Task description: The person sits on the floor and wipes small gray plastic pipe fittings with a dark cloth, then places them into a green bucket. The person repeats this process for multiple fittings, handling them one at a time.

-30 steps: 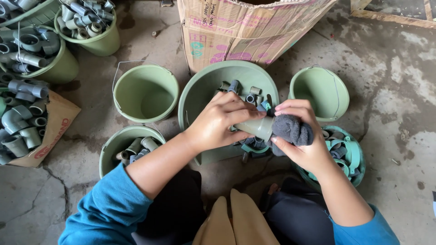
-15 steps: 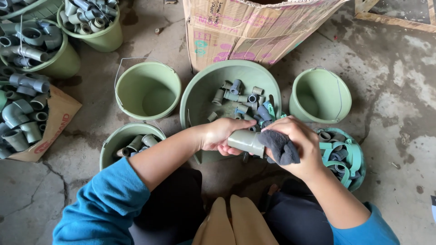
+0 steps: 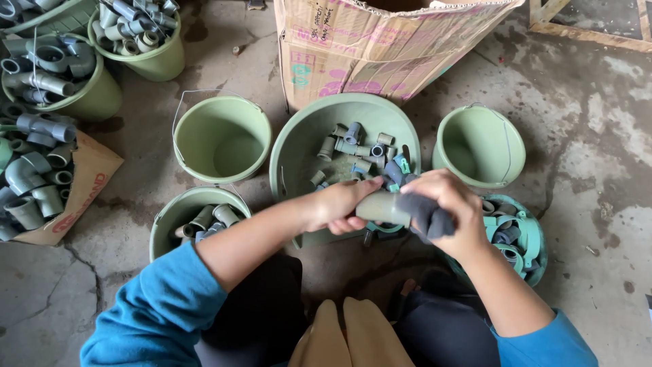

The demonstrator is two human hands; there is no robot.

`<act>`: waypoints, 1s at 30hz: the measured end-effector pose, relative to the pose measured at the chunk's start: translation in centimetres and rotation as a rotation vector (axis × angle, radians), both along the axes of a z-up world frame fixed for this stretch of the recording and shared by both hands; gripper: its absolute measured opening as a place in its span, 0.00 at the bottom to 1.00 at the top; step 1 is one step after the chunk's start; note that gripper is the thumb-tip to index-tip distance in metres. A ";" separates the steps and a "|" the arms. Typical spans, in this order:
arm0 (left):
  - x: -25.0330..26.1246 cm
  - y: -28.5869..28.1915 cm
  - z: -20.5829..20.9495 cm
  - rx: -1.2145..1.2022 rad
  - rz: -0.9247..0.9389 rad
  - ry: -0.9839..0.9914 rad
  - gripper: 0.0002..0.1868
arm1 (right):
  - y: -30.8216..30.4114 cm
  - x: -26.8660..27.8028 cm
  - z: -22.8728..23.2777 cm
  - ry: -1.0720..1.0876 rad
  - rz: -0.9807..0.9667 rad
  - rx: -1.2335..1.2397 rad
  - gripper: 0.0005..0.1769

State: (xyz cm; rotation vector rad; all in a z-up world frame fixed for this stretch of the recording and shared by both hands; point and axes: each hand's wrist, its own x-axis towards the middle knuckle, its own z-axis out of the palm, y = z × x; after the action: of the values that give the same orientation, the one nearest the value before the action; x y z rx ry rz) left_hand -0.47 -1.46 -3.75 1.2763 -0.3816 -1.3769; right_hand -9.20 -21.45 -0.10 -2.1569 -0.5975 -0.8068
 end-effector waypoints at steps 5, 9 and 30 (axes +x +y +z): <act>0.2 1.1 1.7 -0.004 -0.001 -0.184 0.36 | 0.0 -0.7 -1.1 0.041 -0.136 -0.022 0.17; -0.5 0.9 2.7 -0.271 0.193 -1.106 0.25 | 0.0 -1.1 -1.9 0.202 -0.377 0.064 0.23; -0.9 3.6 5.0 0.016 0.452 -0.756 0.33 | 3.6 4.3 -6.4 0.423 -0.165 1.197 0.31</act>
State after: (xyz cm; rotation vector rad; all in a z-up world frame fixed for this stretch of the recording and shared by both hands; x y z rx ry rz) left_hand -1.33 2.17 1.27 1.7446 -0.5458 -0.4846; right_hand -4.90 -17.81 -6.55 -1.1781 0.2740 -0.5280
